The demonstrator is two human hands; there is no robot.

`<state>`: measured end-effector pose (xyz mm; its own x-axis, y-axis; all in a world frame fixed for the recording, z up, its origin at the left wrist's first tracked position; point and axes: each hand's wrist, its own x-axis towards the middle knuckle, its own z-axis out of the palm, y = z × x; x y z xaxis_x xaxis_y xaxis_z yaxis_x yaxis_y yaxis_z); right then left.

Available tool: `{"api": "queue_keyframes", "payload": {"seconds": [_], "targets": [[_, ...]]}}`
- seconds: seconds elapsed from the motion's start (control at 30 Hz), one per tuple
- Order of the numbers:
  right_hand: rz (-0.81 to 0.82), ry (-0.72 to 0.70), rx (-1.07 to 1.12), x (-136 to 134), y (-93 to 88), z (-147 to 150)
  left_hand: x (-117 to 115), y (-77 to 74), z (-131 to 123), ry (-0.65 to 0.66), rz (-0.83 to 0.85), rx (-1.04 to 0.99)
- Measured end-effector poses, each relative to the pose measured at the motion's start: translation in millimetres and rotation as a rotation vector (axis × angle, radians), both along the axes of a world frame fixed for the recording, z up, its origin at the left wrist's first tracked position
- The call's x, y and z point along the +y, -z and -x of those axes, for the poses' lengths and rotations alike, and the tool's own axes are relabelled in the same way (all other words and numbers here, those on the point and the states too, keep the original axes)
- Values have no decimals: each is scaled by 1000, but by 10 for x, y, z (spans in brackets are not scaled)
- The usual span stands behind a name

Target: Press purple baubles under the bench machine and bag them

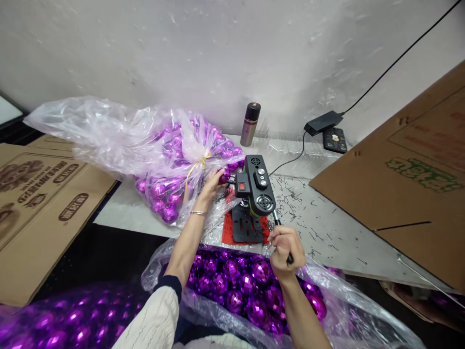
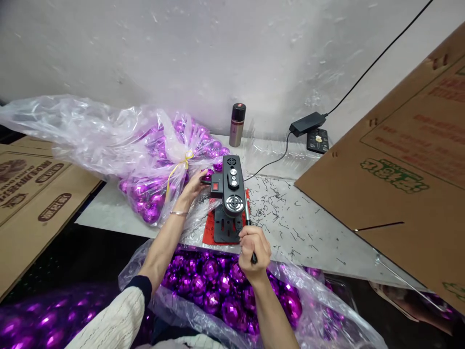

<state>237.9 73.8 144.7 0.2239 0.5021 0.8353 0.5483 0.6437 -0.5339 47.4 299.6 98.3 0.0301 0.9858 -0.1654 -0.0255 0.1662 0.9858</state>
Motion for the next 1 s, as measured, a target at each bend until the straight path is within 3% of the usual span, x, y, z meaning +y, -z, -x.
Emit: {"api": "queue_keyframes", "payload": {"seconds": [0.1, 0.2, 0.4, 0.5, 0.6, 0.7, 0.87, 1.0], "targets": [[-20, 1, 14, 26, -30, 9, -549, 6, 98, 89, 150, -262], [-31, 8, 29, 47, -54, 19, -1026, 16, 178, 126, 181, -374], [-32, 19, 43, 65, -66, 27, -1568, 106, 243, 87, 191, -261], [-40, -2, 52, 73, -72, 32, -1671, 120, 241, 53, 56, -151], [-47, -4, 53, 77, -82, 38, -1709, 148, 222, -21, -172, 131], [-37, 3, 44, 69, -84, 37, -1720, 247, 186, -6, -299, 383], [-16, 4, 31, 48, -73, 28, -1696, 412, 143, -62, -235, 388], [-23, 12, 38, 59, -108, 39, -1649, 362, 199, 30, -200, 478]]}}
